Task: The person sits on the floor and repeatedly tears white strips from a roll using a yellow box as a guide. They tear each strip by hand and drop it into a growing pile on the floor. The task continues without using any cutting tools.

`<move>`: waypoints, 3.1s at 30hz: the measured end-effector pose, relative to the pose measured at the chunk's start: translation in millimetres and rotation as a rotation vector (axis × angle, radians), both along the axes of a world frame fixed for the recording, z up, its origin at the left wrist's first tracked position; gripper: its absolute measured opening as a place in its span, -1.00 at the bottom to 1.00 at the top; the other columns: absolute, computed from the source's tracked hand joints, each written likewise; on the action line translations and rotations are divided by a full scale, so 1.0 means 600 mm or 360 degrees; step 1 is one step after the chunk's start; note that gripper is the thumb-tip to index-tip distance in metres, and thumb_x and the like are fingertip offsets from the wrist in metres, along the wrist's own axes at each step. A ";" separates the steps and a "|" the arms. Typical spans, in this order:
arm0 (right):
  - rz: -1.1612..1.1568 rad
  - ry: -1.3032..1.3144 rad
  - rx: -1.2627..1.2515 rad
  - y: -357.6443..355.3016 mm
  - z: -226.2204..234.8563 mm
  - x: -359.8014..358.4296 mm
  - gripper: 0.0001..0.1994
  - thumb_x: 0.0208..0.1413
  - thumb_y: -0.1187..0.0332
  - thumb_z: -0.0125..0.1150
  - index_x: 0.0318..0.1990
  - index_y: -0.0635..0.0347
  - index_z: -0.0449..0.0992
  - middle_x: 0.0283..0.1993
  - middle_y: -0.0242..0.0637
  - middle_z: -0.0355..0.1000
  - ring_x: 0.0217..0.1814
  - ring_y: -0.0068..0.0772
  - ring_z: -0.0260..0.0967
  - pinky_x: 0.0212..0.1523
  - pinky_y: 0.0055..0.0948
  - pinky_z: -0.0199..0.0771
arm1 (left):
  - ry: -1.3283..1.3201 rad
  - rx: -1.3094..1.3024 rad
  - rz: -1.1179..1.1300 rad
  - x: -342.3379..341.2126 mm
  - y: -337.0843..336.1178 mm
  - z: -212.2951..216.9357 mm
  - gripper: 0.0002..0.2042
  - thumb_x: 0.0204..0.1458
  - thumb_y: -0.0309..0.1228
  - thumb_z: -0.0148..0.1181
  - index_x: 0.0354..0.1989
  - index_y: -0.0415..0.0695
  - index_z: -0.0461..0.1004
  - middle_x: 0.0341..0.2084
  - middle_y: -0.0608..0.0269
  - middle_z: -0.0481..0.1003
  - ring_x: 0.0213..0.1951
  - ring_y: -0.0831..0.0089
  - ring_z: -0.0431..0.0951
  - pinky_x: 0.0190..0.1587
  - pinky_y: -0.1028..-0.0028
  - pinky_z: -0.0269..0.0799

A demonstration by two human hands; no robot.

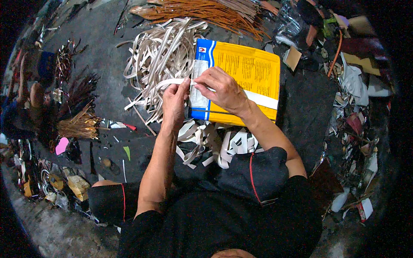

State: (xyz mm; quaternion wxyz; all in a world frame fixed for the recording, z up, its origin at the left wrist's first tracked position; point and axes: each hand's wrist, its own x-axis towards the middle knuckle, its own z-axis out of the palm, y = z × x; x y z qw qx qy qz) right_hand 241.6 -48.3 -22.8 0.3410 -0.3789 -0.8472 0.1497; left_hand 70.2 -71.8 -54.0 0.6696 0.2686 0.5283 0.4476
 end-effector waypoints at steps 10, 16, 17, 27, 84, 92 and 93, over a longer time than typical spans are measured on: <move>0.0004 0.0046 0.0007 -0.005 -0.002 0.000 -0.86 -0.07 0.47 0.32 -0.32 0.21 0.55 -0.38 -0.27 0.42 -0.31 -0.24 0.39 -0.27 -0.34 0.43 | -0.0107 -0.0148 0.0042 -0.040 0.025 -0.069 -0.76 0.08 -0.27 0.23 -0.34 -0.23 0.47 -0.53 0.41 0.41 -0.58 0.75 0.24 -0.58 0.69 0.09; 0.0025 0.0068 0.0018 -0.006 0.000 0.002 -0.89 -0.07 0.48 0.32 -0.35 0.21 0.54 -0.40 -0.26 0.41 -0.31 -0.22 0.39 -0.29 -0.33 0.42 | -0.0118 -0.0155 0.0043 -0.082 0.045 -0.133 -0.77 0.05 -0.23 0.26 -0.38 -0.13 0.44 -0.57 0.45 0.39 -0.60 0.66 0.30 -0.53 0.64 0.21; 0.0024 0.0060 0.0023 -0.010 -0.001 0.002 -0.89 -0.07 0.48 0.32 -0.36 0.21 0.53 -0.40 -0.25 0.41 -0.32 -0.21 0.38 -0.29 -0.32 0.42 | -0.0260 -0.0191 0.0136 -0.080 0.041 -0.142 -0.80 0.08 -0.27 0.23 -0.38 -0.13 0.44 -0.56 0.44 0.40 -0.59 0.66 0.32 -0.53 0.65 0.22; 0.0052 -0.0026 0.0052 -0.006 0.012 -0.001 -0.89 0.00 0.42 0.22 -0.37 0.26 0.46 -0.38 -0.19 0.37 -0.29 -0.13 0.37 -0.21 -0.26 0.41 | 0.0384 0.0110 -0.0055 0.000 -0.007 0.039 -0.68 0.10 -0.09 0.16 -0.52 -0.07 0.41 -0.68 0.51 0.30 -0.64 0.68 0.19 -0.58 0.61 0.02; -0.0024 -0.0051 0.0115 -0.005 0.006 -0.005 -0.89 -0.08 0.50 0.30 -0.37 0.22 0.50 -0.42 -0.24 0.38 -0.35 -0.19 0.36 -0.32 -0.30 0.41 | -0.0132 -0.0105 0.0111 -0.035 0.026 -0.063 -0.77 0.06 -0.22 0.25 -0.46 -0.10 0.43 -0.67 0.48 0.36 -0.70 0.72 0.20 -0.64 0.67 0.06; 0.0012 -0.0108 0.0142 -0.001 0.006 0.000 -0.89 -0.08 0.51 0.27 -0.38 0.22 0.46 -0.43 -0.23 0.36 -0.37 -0.17 0.34 -0.33 -0.29 0.39 | -0.0064 -0.0112 0.0186 -0.049 0.037 -0.093 -0.80 0.05 -0.28 0.26 -0.42 -0.13 0.42 -0.66 0.47 0.34 -0.68 0.70 0.23 -0.62 0.69 0.08; 0.0015 -0.0128 0.0134 -0.002 0.007 -0.002 -0.89 -0.08 0.51 0.27 -0.38 0.23 0.46 -0.43 -0.23 0.36 -0.37 -0.17 0.34 -0.32 -0.29 0.39 | -0.0083 -0.0095 0.0200 -0.052 0.036 -0.097 -0.79 0.05 -0.27 0.26 -0.43 -0.15 0.44 -0.64 0.45 0.36 -0.66 0.70 0.24 -0.60 0.69 0.08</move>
